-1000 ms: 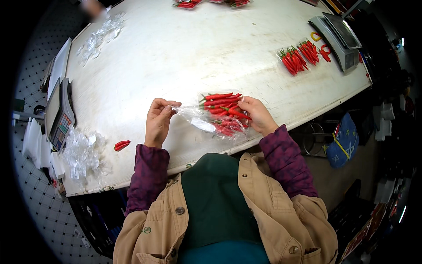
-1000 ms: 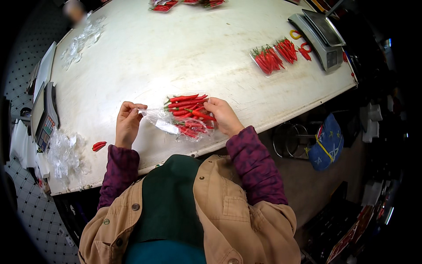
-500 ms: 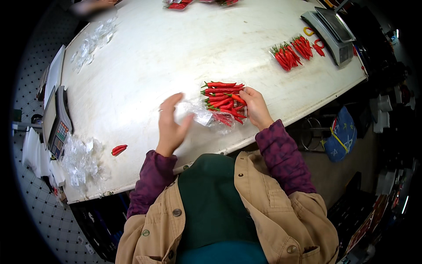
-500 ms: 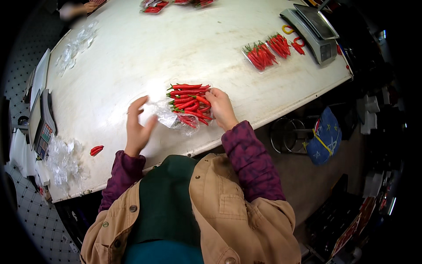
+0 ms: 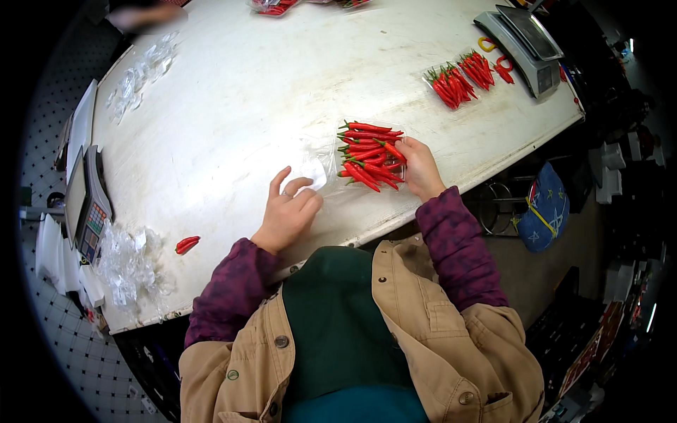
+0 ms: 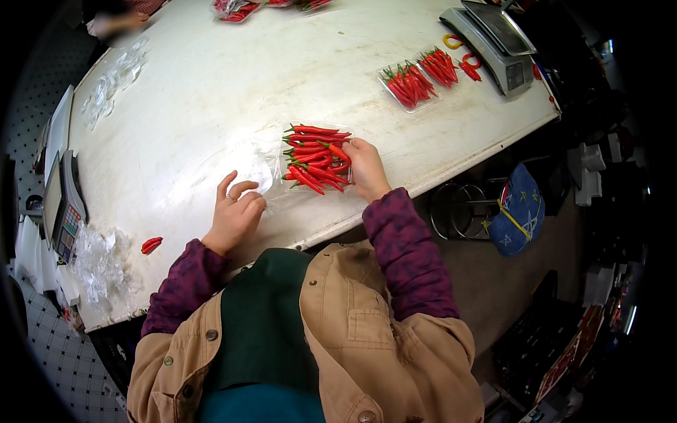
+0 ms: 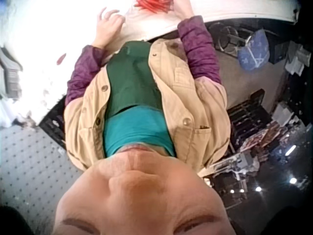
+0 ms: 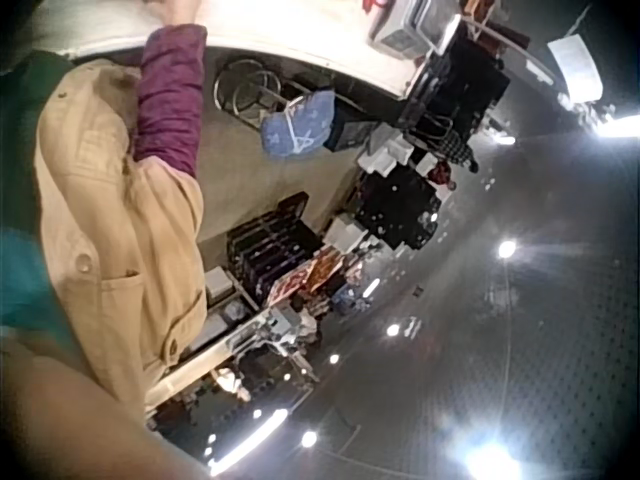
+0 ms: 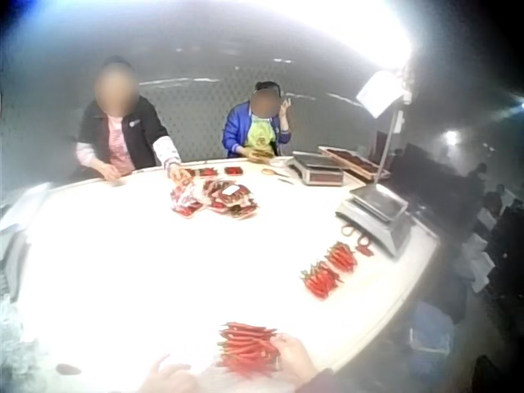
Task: The person packs red chili peppers into clear plastic bags on a white table. They arrange the peppers, seal the bags, and place labels on them. The person works alongside others in a commercial setting, handling the peppers one at a time or in small groups to fill the packaging.
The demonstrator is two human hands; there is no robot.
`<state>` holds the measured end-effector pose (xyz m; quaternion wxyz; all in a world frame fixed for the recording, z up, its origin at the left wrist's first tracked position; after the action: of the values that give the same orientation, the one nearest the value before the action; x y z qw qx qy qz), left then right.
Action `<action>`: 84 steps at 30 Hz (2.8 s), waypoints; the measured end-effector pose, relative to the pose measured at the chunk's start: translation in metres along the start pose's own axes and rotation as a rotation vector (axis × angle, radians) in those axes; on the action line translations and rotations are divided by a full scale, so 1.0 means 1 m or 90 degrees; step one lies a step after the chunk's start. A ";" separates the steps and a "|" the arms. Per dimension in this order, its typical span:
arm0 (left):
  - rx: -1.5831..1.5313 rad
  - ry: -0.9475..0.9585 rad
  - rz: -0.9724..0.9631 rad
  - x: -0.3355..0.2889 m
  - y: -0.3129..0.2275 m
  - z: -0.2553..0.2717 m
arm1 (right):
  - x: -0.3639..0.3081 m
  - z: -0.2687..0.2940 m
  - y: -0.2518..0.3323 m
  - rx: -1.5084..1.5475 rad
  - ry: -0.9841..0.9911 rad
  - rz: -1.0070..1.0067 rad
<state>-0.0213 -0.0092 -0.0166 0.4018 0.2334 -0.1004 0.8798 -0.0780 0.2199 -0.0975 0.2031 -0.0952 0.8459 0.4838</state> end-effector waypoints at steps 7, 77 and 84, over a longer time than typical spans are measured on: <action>0.226 0.019 0.136 -0.016 0.065 -0.008 | 0.002 0.012 0.006 -0.024 0.009 0.045; -0.165 0.038 0.193 -0.013 -0.017 -0.040 | 0.028 0.003 0.086 -0.783 0.098 0.334; -0.165 0.048 0.201 -0.013 -0.017 -0.039 | -0.024 -0.015 0.083 -0.816 0.119 0.447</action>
<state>-0.0140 0.0074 -0.0571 0.2888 0.1280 -0.2327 0.9198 -0.0899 0.2485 -0.0153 -0.1319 0.0405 0.3916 0.9097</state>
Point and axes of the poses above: each hand's wrist, its own x-axis towards the middle knuckle, its own z-axis out of the back of the hand, y = z × x, the point moved 7 cm from there along x, towards the middle knuckle, and after that the axes turned 12 degrees about x, right-handed, at the moved point
